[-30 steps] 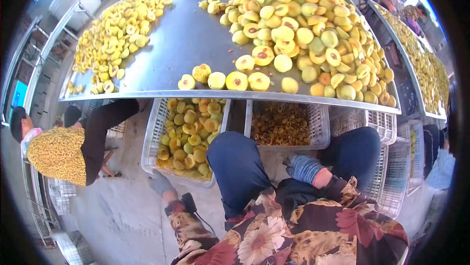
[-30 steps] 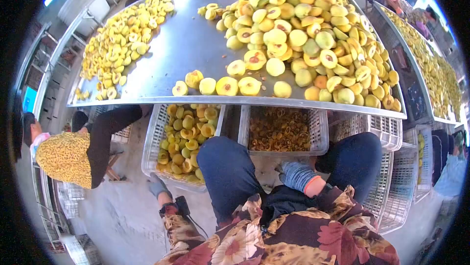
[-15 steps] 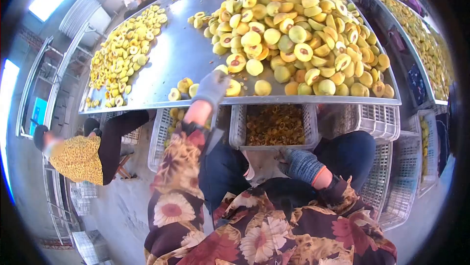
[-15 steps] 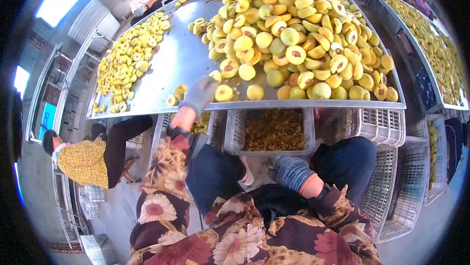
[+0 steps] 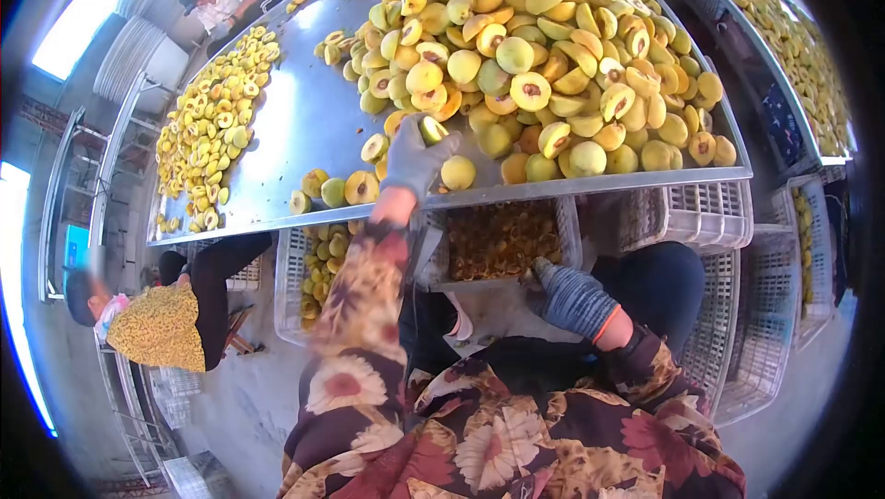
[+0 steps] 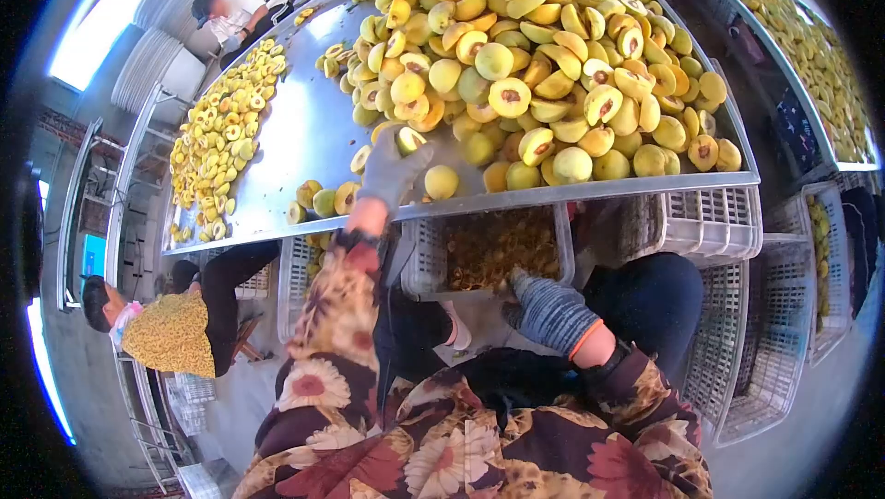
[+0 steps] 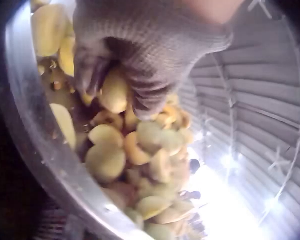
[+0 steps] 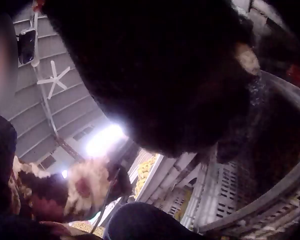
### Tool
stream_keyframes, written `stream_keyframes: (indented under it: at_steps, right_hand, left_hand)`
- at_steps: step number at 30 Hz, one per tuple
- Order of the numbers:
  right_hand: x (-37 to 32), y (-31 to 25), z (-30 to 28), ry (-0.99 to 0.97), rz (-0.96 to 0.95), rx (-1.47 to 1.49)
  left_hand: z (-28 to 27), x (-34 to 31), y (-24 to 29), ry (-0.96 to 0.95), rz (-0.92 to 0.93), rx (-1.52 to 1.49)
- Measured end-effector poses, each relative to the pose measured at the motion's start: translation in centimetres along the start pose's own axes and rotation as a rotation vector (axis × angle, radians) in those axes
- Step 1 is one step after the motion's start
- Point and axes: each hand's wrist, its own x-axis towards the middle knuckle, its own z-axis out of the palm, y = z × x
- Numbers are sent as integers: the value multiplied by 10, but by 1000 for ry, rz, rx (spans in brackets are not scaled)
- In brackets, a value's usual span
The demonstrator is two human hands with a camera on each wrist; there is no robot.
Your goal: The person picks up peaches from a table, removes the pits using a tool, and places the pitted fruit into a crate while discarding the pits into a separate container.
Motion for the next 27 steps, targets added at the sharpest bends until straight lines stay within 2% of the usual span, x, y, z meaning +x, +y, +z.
stream_keyframes:
  at_steps: [1, 2, 5, 8, 12, 15, 16, 19, 23, 27]
  right_hand:
    - [4, 2, 1, 31, -37, 76]
    - [7, 1, 2, 57, -75, 150]
    - [16, -32, -1, 361, -263, 250]
    - [13, -65, 5, 347, -201, 147]
    - [4, -71, 45, 123, 41, -126]
    - [-4, -64, 66, 121, 62, -273]
    - [-2, -73, 61, 46, 155, -235]
    - [5, -77, 63, 116, 156, -136]
    - [23, -81, 69, 179, 101, -40]
    - [29, -84, 75, 220, 40, -58]
  left_hand:
    - [-16, -31, 38, -168, -210, -343]
    - [-23, -56, 42, -199, -200, -621]
    - [-36, -127, 51, -399, -109, -1122]
    - [-28, -168, 39, -307, -164, -1188]
    - [-16, -200, 14, -239, -224, -1306]
    - [1, -202, -26, -187, -249, -1257]
    - [3, -206, -22, -131, -250, -1137]
    - [8, -202, -30, -144, -305, -1243]
    - [12, -199, -30, -139, -288, -1306]
    - [13, -195, -34, -115, -353, -1387]
